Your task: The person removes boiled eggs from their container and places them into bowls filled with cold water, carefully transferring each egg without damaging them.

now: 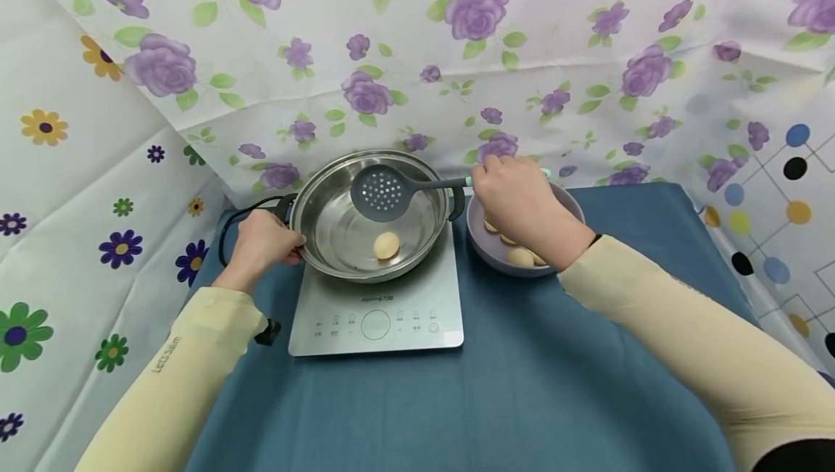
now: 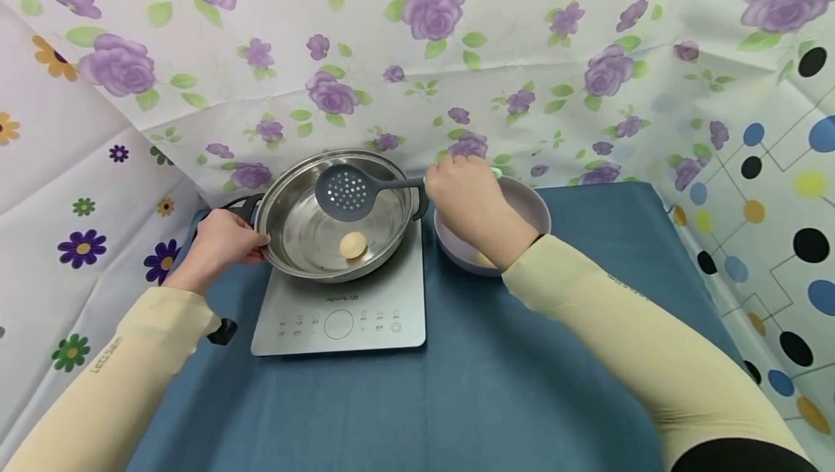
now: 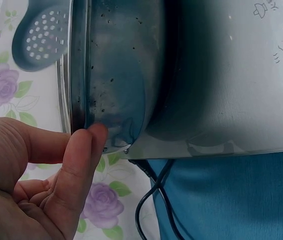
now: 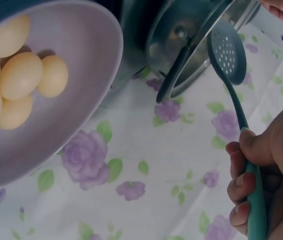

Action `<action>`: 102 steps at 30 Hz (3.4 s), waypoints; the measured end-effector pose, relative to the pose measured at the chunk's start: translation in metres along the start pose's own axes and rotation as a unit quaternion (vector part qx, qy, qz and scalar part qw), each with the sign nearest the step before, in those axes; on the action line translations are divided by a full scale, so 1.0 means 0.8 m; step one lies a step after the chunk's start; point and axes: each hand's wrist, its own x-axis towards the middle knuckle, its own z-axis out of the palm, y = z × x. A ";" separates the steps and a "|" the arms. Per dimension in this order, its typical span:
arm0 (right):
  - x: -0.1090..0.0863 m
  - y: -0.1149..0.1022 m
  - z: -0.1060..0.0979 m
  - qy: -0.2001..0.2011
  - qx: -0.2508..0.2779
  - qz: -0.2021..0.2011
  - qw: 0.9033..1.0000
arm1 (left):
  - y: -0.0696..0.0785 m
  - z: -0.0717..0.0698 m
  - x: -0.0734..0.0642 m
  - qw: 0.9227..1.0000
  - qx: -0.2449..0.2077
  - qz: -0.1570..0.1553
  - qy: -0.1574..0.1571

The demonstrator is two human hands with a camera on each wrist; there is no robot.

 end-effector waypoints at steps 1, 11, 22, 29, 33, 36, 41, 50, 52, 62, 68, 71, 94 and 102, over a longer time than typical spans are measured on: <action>0.002 -0.002 0.001 -0.002 -0.005 -0.004 1.000 | 0.001 0.000 0.001 1.000 -0.001 -0.001 0.000; 0.014 -0.018 0.016 -0.003 -0.037 -0.029 0.999 | 0.004 0.000 0.002 1.000 0.013 0.004 0.000; 0.008 -0.020 0.023 -0.028 -0.037 -0.056 0.997 | 0.005 0.000 0.001 1.000 0.014 0.006 0.002; 0.004 -0.016 0.025 -0.046 -0.021 -0.095 0.994 | 0.007 -0.002 0.000 1.000 0.015 -0.002 0.003; 0.003 -0.014 0.025 -0.048 -0.007 -0.102 0.994 | 0.006 -0.002 0.000 1.000 0.015 -0.006 0.000; 0.002 -0.014 0.023 -0.057 0.003 -0.102 0.993 | 0.005 -0.001 0.000 1.000 0.016 -0.008 0.001; -0.003 -0.013 0.021 -0.069 0.020 -0.094 0.993 | 0.004 0.000 0.000 1.000 0.021 -0.005 0.003; -0.003 -0.006 0.013 -0.202 0.091 -0.040 0.974 | 0.003 0.002 -0.001 1.000 0.018 -0.003 0.002; -0.003 -0.004 0.012 -0.232 0.111 -0.024 0.966 | 0.003 0.002 -0.001 1.000 0.017 -0.002 0.003; -0.004 0.009 0.011 -0.264 0.180 0.003 0.948 | 0.001 0.003 -0.001 1.000 0.008 0.003 0.002; -0.003 0.017 0.004 -0.298 0.200 0.033 0.933 | 0.001 0.002 -0.002 1.000 0.009 0.007 0.002; -0.004 0.021 0.001 -0.317 0.216 0.053 0.922 | 0.002 0.002 -0.002 1.000 0.009 0.007 0.001; -0.038 0.082 -0.038 -0.304 0.245 0.126 0.912 | 0.001 0.001 -0.004 1.000 0.012 0.010 0.006; -0.058 0.100 -0.047 -0.299 0.247 0.150 0.909 | 0.002 0.002 -0.004 1.000 0.011 0.004 0.000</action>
